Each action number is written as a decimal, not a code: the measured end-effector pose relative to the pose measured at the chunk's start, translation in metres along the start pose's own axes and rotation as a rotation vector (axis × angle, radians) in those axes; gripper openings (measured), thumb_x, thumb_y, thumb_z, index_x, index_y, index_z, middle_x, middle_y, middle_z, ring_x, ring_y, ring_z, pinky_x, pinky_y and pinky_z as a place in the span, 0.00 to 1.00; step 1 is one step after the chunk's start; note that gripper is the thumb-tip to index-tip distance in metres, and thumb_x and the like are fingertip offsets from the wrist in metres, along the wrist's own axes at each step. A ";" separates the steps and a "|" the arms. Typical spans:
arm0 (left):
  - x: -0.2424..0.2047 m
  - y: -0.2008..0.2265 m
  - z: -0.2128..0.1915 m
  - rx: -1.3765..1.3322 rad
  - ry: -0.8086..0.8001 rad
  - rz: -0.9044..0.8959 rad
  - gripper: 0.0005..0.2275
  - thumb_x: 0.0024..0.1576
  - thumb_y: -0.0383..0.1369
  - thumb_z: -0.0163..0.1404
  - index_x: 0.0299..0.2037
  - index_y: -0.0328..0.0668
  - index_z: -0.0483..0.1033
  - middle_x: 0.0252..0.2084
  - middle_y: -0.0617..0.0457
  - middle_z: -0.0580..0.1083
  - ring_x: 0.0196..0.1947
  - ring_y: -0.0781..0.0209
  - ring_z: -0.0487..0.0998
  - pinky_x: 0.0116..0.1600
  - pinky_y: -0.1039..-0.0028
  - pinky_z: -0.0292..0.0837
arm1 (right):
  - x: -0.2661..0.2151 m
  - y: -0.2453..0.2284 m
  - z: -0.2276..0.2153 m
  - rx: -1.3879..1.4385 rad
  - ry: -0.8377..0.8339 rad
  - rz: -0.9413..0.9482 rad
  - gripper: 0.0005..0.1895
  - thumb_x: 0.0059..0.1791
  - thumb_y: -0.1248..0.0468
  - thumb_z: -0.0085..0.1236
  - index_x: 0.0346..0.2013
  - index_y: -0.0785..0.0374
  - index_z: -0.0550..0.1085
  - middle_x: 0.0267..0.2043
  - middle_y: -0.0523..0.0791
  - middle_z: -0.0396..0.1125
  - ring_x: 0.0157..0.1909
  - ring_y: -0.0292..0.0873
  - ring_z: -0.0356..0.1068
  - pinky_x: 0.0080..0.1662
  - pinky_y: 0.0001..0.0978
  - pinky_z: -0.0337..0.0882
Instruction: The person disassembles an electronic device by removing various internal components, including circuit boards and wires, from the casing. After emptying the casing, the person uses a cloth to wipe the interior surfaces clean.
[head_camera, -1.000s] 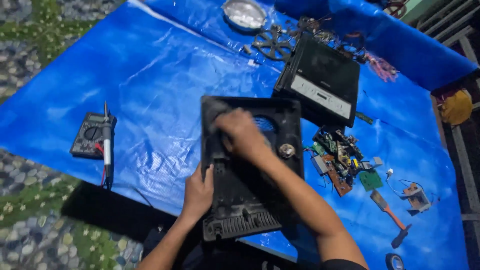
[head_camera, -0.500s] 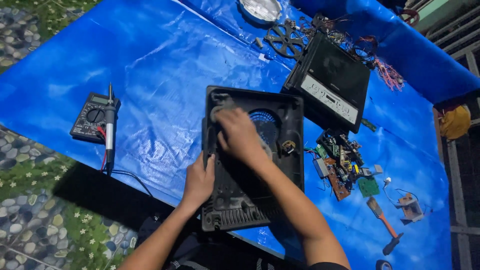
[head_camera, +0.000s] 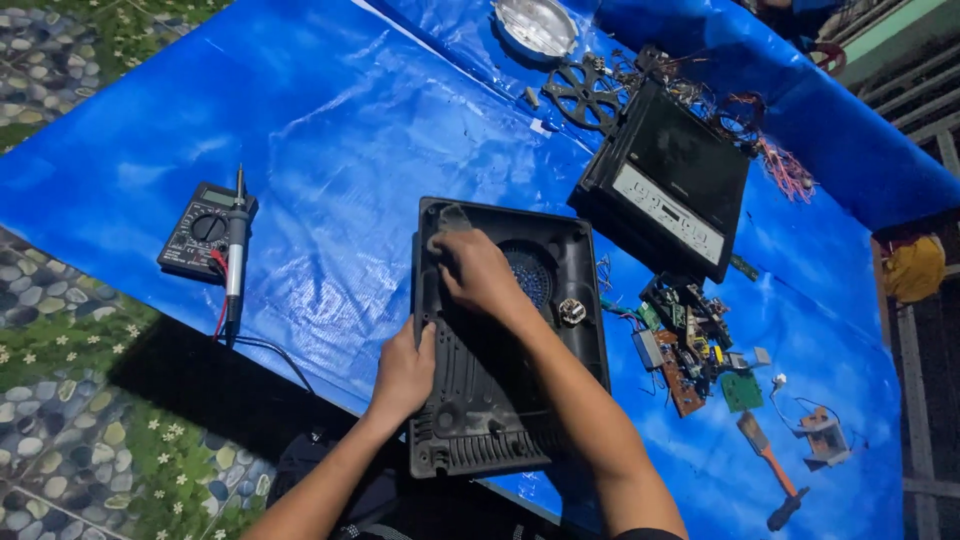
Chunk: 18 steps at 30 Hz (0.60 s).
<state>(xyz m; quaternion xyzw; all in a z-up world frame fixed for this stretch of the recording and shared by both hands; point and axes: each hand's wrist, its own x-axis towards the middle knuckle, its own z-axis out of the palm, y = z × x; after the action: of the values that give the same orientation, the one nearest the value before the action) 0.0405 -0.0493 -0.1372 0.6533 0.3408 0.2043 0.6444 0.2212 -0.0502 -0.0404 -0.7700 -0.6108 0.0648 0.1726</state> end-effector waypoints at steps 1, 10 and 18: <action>0.002 -0.001 0.000 -0.001 0.005 -0.008 0.18 0.70 0.34 0.36 0.60 0.28 0.73 0.36 0.29 0.79 0.30 0.45 0.81 0.27 0.68 0.75 | 0.003 0.005 0.004 0.005 -0.008 -0.003 0.19 0.44 0.67 0.62 0.51 0.63 0.79 0.45 0.53 0.75 0.51 0.56 0.72 0.54 0.47 0.74; 0.018 -0.001 -0.002 0.162 -0.101 -0.044 0.22 0.69 0.37 0.35 0.63 0.24 0.69 0.39 0.25 0.78 0.34 0.35 0.82 0.27 0.61 0.78 | 0.027 0.041 0.028 -0.037 0.006 0.046 0.14 0.47 0.64 0.63 0.47 0.61 0.80 0.44 0.51 0.74 0.50 0.56 0.74 0.51 0.47 0.76; 0.010 0.032 -0.012 0.602 -0.106 -0.041 0.25 0.68 0.42 0.35 0.58 0.21 0.73 0.37 0.27 0.79 0.30 0.34 0.83 0.23 0.59 0.78 | 0.031 0.037 0.002 0.099 -0.018 0.029 0.08 0.45 0.67 0.63 0.37 0.67 0.81 0.37 0.56 0.76 0.43 0.63 0.76 0.46 0.52 0.77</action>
<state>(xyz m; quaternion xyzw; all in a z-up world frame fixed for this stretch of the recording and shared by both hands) 0.0447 -0.0322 -0.1065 0.8178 0.3648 0.0467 0.4427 0.2623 -0.0275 -0.0515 -0.7686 -0.5973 0.1045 0.2041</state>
